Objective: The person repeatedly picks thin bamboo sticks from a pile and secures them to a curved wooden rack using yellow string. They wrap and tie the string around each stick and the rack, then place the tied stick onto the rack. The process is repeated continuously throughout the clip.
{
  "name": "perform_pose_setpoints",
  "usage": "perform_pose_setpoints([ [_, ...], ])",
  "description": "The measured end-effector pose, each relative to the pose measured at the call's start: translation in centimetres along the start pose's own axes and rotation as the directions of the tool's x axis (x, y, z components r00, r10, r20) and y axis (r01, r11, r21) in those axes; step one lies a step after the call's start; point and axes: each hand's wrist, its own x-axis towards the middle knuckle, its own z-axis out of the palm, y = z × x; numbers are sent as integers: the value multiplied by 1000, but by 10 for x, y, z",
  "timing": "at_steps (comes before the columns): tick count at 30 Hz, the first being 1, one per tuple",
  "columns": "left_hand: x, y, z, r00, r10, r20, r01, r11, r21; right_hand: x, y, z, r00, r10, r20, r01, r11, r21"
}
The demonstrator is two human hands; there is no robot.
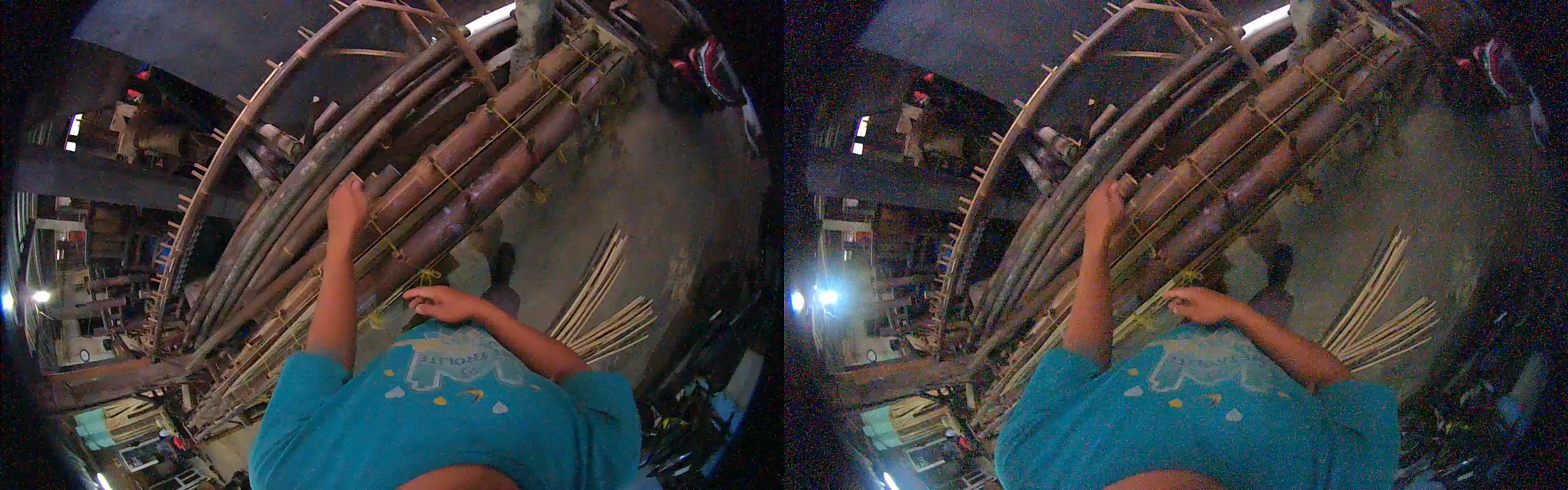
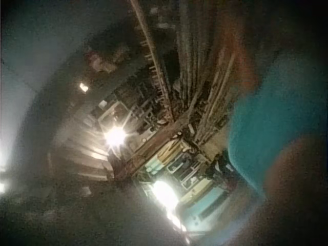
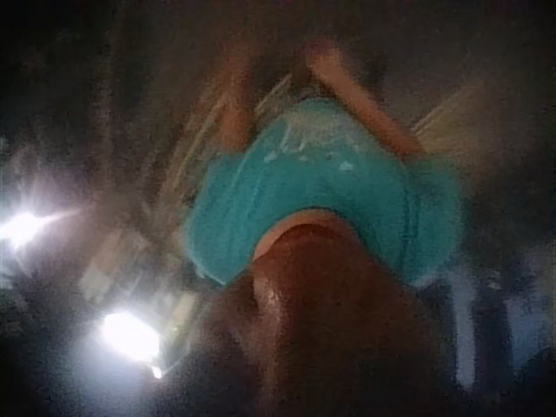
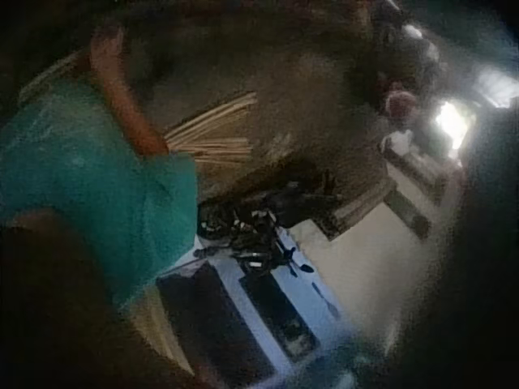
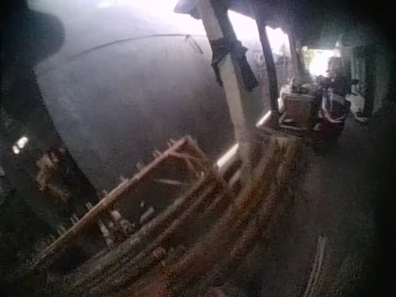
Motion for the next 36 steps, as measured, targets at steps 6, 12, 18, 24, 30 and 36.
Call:
perform_pose_setpoints([
  [6,-104,-47,22,976,156,155,-168,984,66,65,-52,27,795,-153,-587,499,715,490],
  [12,-104,-65,43,994,100,39,-98,995,-32,131,-172,93,649,-722,240,699,441,-563],
  [18,-110,-58,26,984,164,65,-162,986,-30,198,-122,-32,940,-204,-274,-295,-79,-952],
  [24,-117,-69,30,997,32,68,-20,986,-166,228,-112,-77,957,280,79,6,251,-968],
  [30,-106,-66,31,997,75,-12,-76,994,-79,230,-159,-65,942,37,334,-26,999,-38],
  [36,-106,-70,42,987,134,-84,-144,981,-127,215,-196,-56,929,-277,246,306,948,-86],
])
